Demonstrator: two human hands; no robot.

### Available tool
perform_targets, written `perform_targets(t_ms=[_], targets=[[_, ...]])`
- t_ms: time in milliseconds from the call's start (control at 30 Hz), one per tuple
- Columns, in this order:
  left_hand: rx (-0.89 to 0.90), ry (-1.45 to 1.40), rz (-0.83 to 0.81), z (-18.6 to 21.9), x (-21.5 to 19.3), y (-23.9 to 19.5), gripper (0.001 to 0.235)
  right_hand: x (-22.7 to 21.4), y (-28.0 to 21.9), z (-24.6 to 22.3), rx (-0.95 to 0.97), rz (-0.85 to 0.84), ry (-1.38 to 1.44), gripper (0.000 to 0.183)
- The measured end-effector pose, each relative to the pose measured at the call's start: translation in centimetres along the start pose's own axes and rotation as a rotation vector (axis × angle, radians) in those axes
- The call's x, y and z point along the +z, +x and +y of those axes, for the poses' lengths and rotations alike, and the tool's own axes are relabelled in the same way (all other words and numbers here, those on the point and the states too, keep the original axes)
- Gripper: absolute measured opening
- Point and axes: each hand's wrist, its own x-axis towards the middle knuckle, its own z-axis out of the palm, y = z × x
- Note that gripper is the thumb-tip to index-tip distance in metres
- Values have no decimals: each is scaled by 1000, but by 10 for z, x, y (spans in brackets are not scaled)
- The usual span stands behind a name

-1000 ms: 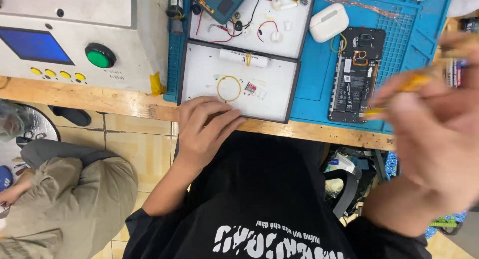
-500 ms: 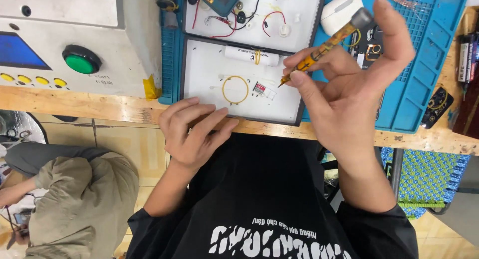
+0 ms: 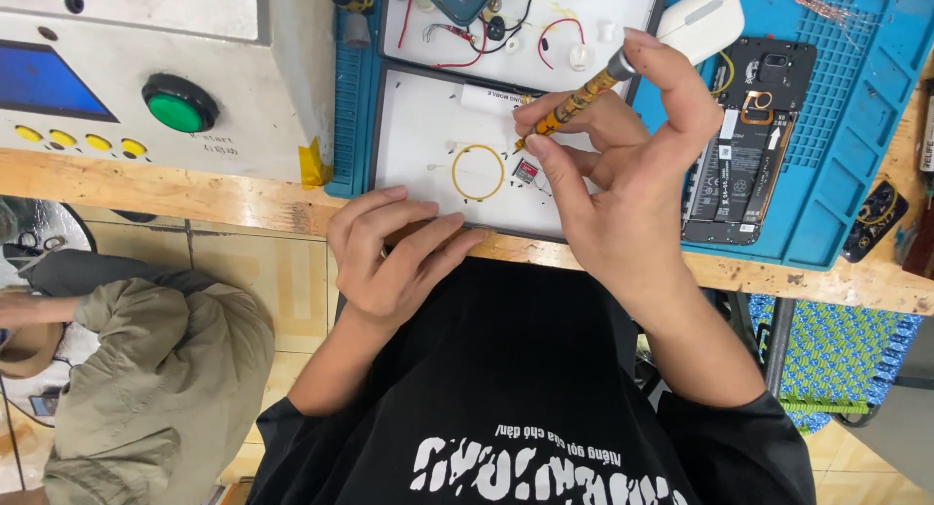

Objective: The person uses a small hammer to tap a component on the back of a disassembled smartphone. They then use their fingers to press and adjust the same area. The work is performed on a blue tray with various tools and parts nearby.

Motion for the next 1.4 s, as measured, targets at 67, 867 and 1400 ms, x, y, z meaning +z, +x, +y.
perform_targets(t_ms=[67, 867, 1400], targets=[[-12, -17, 3, 1, 0, 1, 30, 3, 1, -1, 87, 12, 28, 74], [-189, -823, -472, 128, 48, 47, 42, -46, -134, -3, 165, 719, 890, 95], [-281, -1032, -440, 169, 101, 41, 27, -80, -178, 21, 195, 922, 685, 104]])
